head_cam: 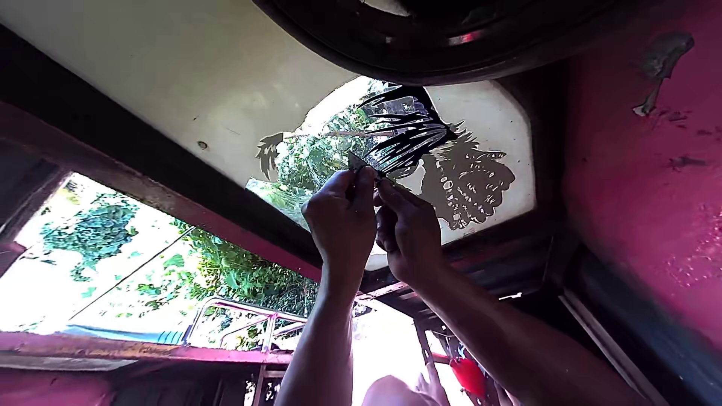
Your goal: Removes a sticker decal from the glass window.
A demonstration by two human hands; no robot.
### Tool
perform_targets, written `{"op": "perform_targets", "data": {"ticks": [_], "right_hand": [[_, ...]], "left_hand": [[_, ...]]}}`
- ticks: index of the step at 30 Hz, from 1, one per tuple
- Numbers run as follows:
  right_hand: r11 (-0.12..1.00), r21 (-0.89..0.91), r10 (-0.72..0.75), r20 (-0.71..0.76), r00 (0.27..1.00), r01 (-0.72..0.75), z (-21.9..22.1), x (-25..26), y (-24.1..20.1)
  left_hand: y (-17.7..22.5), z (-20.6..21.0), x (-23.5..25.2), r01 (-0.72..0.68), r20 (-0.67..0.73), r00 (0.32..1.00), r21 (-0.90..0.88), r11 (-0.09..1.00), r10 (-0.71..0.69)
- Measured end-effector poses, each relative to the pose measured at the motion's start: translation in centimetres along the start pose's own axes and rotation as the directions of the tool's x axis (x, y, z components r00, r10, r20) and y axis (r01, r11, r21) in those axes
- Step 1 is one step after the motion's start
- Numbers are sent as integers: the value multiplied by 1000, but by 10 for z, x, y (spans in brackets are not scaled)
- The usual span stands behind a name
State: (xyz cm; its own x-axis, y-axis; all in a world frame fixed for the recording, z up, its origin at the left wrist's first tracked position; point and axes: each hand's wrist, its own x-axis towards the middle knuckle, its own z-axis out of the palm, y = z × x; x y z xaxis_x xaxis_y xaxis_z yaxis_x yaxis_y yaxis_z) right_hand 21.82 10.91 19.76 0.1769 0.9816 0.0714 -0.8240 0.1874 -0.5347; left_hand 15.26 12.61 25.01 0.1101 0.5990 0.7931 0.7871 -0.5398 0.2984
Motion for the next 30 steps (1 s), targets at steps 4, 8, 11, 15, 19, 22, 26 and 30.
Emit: {"op": "perform_targets", "data": {"ticks": [4, 8, 11, 15, 19, 22, 26, 30], "right_hand": [[1000, 20, -6, 3, 1000, 6, 0, -1, 0], [999, 14, -32, -7, 999, 32, 2, -1, 2], [999, 9, -46, -18, 999, 46, 4, -2, 3], [999, 4, -47, -29, 998, 47, 5, -4, 1], [999, 23, -42, 2, 999, 42, -2, -1, 4], [997, 41, -62, 0, 998, 62, -5, 1, 9], [996, 44, -82, 1, 997, 81, -6, 0, 10], [995, 65, -75, -38, 996, 77, -2, 0, 8]], "left_hand": [[3, 1, -1, 25, 14, 1000, 4, 1000, -25], [5, 3, -1, 15, -18, 1000, 20, 1000, -15], [7, 2, 1, -23, -8, 1000, 73, 997, 24], [12, 4, 4, -38, -5, 999, 83, 996, 39], [3, 7, -8, 2, -25, 1000, 11, 1000, -2], [-5, 10, -17, 39, -7, 999, -23, 999, -39], [1, 10, -15, -3, 8, 1000, -2, 1000, 3], [8, 10, -7, -14, 19, 1000, 52, 999, 13]]}}
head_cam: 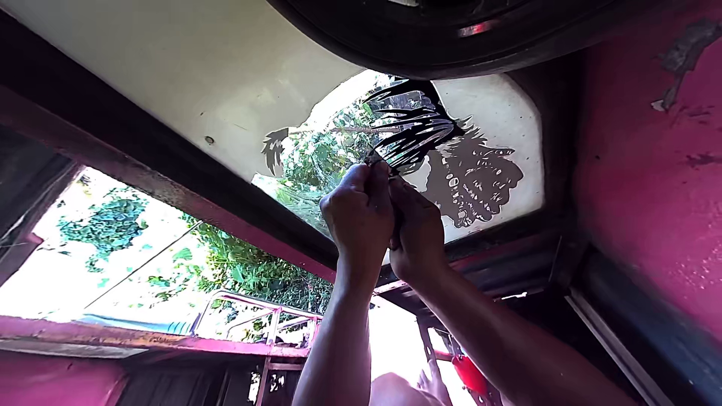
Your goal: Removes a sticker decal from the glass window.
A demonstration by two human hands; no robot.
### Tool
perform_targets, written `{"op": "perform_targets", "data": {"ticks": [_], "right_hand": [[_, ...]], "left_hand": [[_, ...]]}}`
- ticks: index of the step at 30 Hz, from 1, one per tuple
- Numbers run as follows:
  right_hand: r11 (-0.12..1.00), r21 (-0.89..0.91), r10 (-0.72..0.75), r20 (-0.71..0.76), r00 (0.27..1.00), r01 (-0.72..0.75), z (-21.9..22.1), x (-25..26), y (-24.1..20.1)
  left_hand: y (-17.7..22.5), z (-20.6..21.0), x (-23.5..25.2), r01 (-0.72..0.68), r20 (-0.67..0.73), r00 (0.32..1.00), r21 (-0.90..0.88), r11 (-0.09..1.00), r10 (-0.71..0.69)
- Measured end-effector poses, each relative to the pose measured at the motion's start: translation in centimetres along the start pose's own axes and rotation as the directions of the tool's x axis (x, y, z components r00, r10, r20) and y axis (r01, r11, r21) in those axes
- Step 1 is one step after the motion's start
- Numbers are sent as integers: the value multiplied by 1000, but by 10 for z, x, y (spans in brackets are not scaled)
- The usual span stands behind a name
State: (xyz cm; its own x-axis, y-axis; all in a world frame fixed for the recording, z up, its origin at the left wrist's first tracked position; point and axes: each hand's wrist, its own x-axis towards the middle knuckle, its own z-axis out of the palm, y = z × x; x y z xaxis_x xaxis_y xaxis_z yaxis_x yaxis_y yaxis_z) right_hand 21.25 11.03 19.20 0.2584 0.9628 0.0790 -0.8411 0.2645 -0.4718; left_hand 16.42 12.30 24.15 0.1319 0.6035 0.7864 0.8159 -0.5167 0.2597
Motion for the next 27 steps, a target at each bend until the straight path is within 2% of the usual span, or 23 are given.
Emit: {"op": "perform_targets", "data": {"ticks": [9, 13, 15, 18, 21, 23, 25, 27], "right_hand": [[995, 99, 29, -46, 999, -24, 7, -2, 3], [996, 86, 29, -25, 999, -26, 11, -6, 4], [995, 98, 24, -9, 1000, -23, 12, -7, 5], [980, 199, 15, 54, 998, -25, 9, -4, 9], [985, 169, 12, 139, 990, -36, -12, -7, 10], [990, 139, 10, 144, 990, -30, -35, -9, 9], [990, 136, 19, 65, 998, -28, -63, -13, 13], [989, 135, 65, -25, 998, -61, -91, -23, 24]], "left_hand": [[7, -6, 9, -74, 36, 997, 138, 988, 70], [9, -9, 11, -132, 61, 991, 192, 973, 123], [7, -10, 12, -169, 83, 984, 175, 970, 157], [-7, -11, 13, -259, 120, 960, 28, 965, 254], [-18, -12, 8, -324, 104, 936, -114, 939, 336], [-23, -16, 6, -315, 54, 945, -116, 942, 323], [-24, -16, 7, -290, -58, 956, -39, 956, 288], [-15, -10, 8, -249, -97, 963, 23, 968, 251]]}}
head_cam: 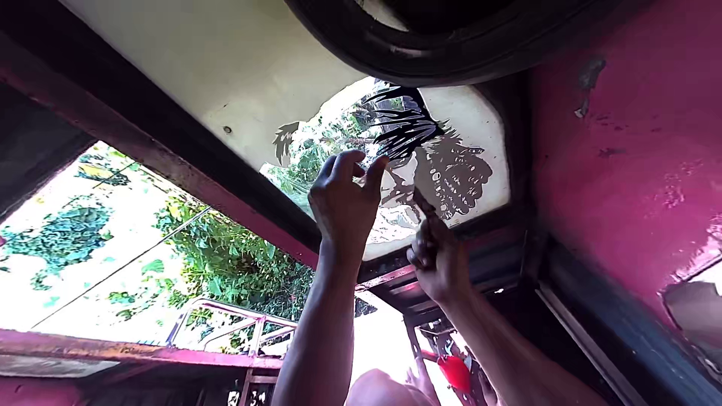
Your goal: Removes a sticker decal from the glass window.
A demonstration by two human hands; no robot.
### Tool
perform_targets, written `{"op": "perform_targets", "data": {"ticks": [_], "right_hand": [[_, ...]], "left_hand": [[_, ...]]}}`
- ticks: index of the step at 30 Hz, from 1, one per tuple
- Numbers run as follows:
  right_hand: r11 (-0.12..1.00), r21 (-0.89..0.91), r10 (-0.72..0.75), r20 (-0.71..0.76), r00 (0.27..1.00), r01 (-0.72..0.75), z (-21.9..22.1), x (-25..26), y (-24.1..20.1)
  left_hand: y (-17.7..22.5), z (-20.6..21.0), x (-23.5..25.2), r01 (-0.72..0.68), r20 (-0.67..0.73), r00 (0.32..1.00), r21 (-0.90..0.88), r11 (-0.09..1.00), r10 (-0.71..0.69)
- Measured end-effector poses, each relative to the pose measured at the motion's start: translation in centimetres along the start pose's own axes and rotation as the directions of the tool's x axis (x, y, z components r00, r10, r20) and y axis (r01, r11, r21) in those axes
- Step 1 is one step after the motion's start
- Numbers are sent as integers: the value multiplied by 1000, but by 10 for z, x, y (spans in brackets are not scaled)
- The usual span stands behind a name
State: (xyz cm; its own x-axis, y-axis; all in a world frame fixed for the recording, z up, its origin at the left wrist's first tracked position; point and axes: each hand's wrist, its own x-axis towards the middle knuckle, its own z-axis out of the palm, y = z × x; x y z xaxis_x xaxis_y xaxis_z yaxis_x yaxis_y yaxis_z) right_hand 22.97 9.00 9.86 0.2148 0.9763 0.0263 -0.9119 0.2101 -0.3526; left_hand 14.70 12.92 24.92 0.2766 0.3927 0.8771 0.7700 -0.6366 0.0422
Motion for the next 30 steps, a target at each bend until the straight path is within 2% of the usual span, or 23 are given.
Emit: {"op": "perform_targets", "data": {"ticks": [4, 9, 15, 21, 25, 27, 30], "right_hand": [[993, -75, 87, -124, 989, -96, -50, -27, 20], [978, -145, 115, -238, 964, -153, -89, -49, 33], [968, -207, 80, -293, 953, -145, -105, -49, 41], [959, -240, 67, -332, 941, -153, -118, -47, 52], [952, -270, 44, -343, 938, -143, -130, -45, 58], [952, -267, 45, -352, 935, -147, -134, -44, 61], [951, -278, 35, -347, 937, -139, -137, -42, 62]], "left_hand": [[19, 14, 4, 69, -44, 997, 77, 995, -65], [23, 24, 5, -15, -132, 991, 89, 996, 27], [19, 35, -3, -94, -191, 978, -26, 995, 88], [28, 45, -20, -224, -148, 967, -111, 968, 207], [25, 50, -23, -283, -195, 948, -160, 945, 251], [25, 49, -25, -351, -179, 930, -167, 921, 322], [33, 53, -48, -530, -86, 845, -270, 804, 528]]}}
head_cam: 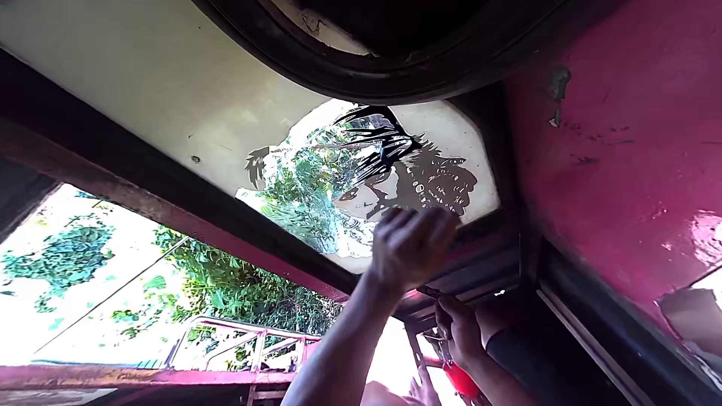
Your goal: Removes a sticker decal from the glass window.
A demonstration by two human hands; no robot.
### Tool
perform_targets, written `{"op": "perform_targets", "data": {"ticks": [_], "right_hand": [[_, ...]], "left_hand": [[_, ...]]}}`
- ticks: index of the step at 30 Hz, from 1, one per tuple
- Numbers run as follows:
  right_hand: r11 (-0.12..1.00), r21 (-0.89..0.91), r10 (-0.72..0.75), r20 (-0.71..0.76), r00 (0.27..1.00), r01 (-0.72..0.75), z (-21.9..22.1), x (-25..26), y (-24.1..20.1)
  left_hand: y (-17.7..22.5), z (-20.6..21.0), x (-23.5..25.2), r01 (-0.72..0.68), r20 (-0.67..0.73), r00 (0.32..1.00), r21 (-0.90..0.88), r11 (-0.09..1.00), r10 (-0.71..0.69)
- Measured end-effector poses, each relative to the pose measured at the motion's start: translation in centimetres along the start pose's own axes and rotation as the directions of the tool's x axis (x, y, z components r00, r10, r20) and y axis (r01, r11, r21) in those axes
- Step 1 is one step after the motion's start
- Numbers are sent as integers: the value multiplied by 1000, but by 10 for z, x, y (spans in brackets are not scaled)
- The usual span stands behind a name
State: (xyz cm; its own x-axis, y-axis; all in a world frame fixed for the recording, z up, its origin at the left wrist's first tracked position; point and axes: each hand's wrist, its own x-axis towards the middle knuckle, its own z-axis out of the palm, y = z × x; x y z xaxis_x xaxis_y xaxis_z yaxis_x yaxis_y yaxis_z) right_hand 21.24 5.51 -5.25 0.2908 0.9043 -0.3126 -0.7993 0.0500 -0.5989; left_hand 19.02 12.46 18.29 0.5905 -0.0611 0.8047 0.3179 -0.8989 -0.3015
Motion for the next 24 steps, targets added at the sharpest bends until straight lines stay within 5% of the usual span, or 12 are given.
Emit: {"op": "perform_targets", "data": {"ticks": [2, 7, 15, 21, 24], "right_hand": [[1000, -10, -18, 1, 1000, 18, -4, 2, -3], [998, -52, -43, -54, 998, 40, -12, 7, -8], [994, -101, -47, -5, 999, 46, -7, 1, 2], [990, -142, -16, -29, 999, 11, -12, -3, 2], [988, -157, -18, -35, 999, 12, -7, -4, 1]], "left_hand": [[5, 0, -10, 26, 68, 997, -30, 999, -24], [-22, -31, 10, 352, 5, 931, 239, 905, -364], [-35, 2, 45, 309, -313, 928, 337, 889, -204], [-19, 9, 50, 450, -311, 882, 323, 833, -355], [3, 16, 32, 385, -121, 923, 252, 888, -366]]}}
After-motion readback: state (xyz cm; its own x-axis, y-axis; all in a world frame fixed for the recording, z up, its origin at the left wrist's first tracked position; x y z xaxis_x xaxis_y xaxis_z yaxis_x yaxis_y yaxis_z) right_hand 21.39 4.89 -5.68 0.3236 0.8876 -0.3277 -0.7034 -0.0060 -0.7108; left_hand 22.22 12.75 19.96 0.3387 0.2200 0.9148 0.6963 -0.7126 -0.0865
